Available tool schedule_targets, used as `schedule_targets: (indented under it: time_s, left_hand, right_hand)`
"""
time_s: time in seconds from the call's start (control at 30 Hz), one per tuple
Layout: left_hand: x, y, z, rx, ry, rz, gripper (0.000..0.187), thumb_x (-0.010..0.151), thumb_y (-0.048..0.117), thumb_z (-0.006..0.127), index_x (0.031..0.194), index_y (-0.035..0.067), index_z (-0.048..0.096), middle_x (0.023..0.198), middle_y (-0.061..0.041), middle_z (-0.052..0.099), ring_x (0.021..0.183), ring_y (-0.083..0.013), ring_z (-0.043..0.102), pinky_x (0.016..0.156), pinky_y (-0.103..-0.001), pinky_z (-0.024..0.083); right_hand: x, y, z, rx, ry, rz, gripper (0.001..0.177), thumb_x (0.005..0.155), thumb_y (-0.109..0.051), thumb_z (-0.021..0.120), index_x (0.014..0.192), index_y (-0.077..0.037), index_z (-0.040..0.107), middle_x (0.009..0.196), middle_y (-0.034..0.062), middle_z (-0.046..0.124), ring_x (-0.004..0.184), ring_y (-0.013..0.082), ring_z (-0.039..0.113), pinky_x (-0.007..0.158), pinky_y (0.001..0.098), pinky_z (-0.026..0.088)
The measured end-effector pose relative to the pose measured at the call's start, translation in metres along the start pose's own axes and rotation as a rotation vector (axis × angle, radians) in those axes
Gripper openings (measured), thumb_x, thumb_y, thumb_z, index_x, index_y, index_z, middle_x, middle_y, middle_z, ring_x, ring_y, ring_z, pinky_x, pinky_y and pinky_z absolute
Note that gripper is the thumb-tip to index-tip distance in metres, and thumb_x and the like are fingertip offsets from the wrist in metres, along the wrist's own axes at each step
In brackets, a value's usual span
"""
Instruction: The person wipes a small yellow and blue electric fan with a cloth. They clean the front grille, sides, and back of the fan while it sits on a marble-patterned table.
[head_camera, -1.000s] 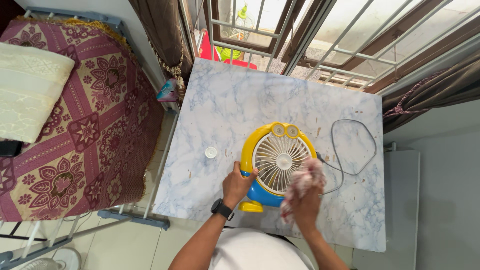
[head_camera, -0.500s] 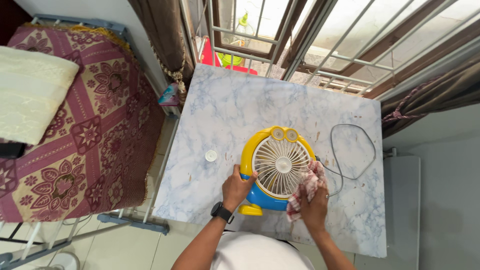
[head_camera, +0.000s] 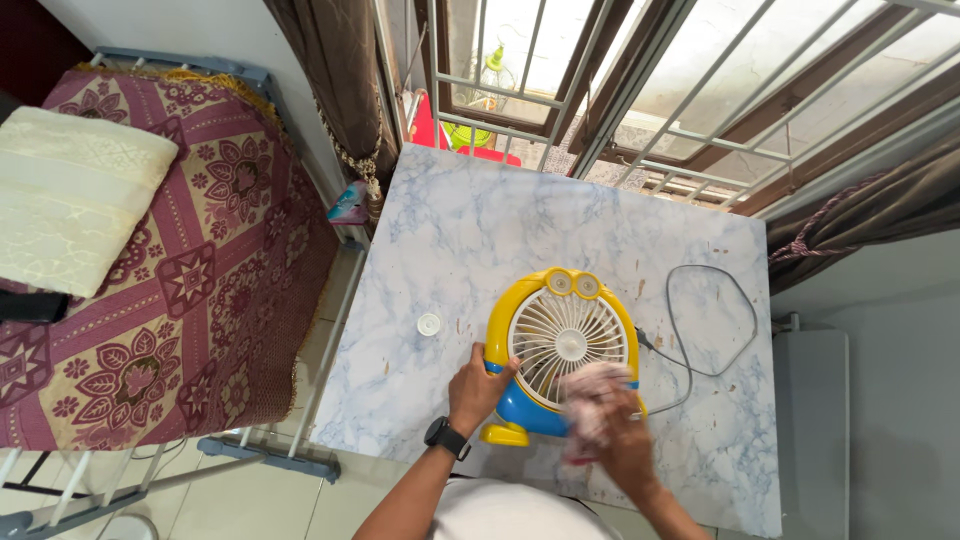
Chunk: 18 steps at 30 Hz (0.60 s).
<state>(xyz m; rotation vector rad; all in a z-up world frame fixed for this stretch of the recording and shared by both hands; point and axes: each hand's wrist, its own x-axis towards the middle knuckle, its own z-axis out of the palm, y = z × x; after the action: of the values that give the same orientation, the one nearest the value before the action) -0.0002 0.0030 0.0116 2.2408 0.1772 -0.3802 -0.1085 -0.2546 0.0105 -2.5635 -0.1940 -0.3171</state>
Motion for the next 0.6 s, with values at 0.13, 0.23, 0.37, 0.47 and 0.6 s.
schedule_targets:
  time_s: [0.13,0.23,0.37,0.47,0.6]
  left_hand:
    - [-0.001,0.001,0.003,-0.027,0.028,0.044,0.069,0.083,0.069,0.061,0.113,0.007,0.057,0.080,-0.020,0.074,0.080,-0.0427,0.072,0.068,-0.052,0.056]
    - [0.001,-0.002,0.005,0.003,0.029,0.036,0.070,0.084,0.068,0.062,0.116,0.007,0.056,0.080,-0.021,0.073,0.080,-0.0439,0.072,0.068,-0.053,0.055]
    - [0.005,-0.006,0.011,0.025,0.033,0.031,0.068,0.085,0.065,0.059,0.119,0.007,0.055,0.081,-0.022,0.073,0.079,-0.0445,0.071,0.067,-0.054,0.055]
    - [0.005,-0.012,0.008,0.003,0.040,0.053,0.071,0.085,0.068,0.061,0.119,0.005,0.055,0.081,-0.022,0.073,0.079,-0.0442,0.071,0.066,-0.054,0.055]
    - [0.004,-0.008,0.006,0.023,0.043,0.046,0.075,0.083,0.069,0.062,0.121,0.005,0.054,0.079,-0.023,0.072,0.078,-0.0448,0.071,0.066,-0.054,0.055]
  right_hand:
    - [0.018,0.038,0.001,0.143,0.220,0.321,0.052,0.092,-0.020,0.072,0.136,0.000,0.052,0.124,0.0181,0.063,0.112,0.0388,0.065,0.093,0.0459,0.053]
    - [0.031,0.019,0.028,-0.195,0.309,0.177,0.060,0.087,-0.029,0.075,0.130,0.004,0.047,0.124,0.0259,0.054,0.110,0.0474,0.058,0.092,0.0522,0.052]
    - [0.012,-0.058,0.051,0.040,0.107,0.018,0.085,0.070,-0.023,0.079,0.141,0.005,0.043,0.138,0.0320,0.047,0.129,0.0509,0.046,0.099,0.0558,0.044]
    - [0.011,-0.071,0.038,-0.078,-0.034,-0.291,0.075,0.066,-0.021,0.081,0.135,-0.012,0.051,0.144,0.0228,0.052,0.134,0.0433,0.050,0.109,0.0551,0.042]
    - [0.009,-0.032,0.017,-0.090,0.061,-0.097,0.086,0.071,-0.023,0.079,0.144,0.002,0.040,0.142,0.0285,0.047,0.132,0.0485,0.045,0.110,0.0556,0.039]
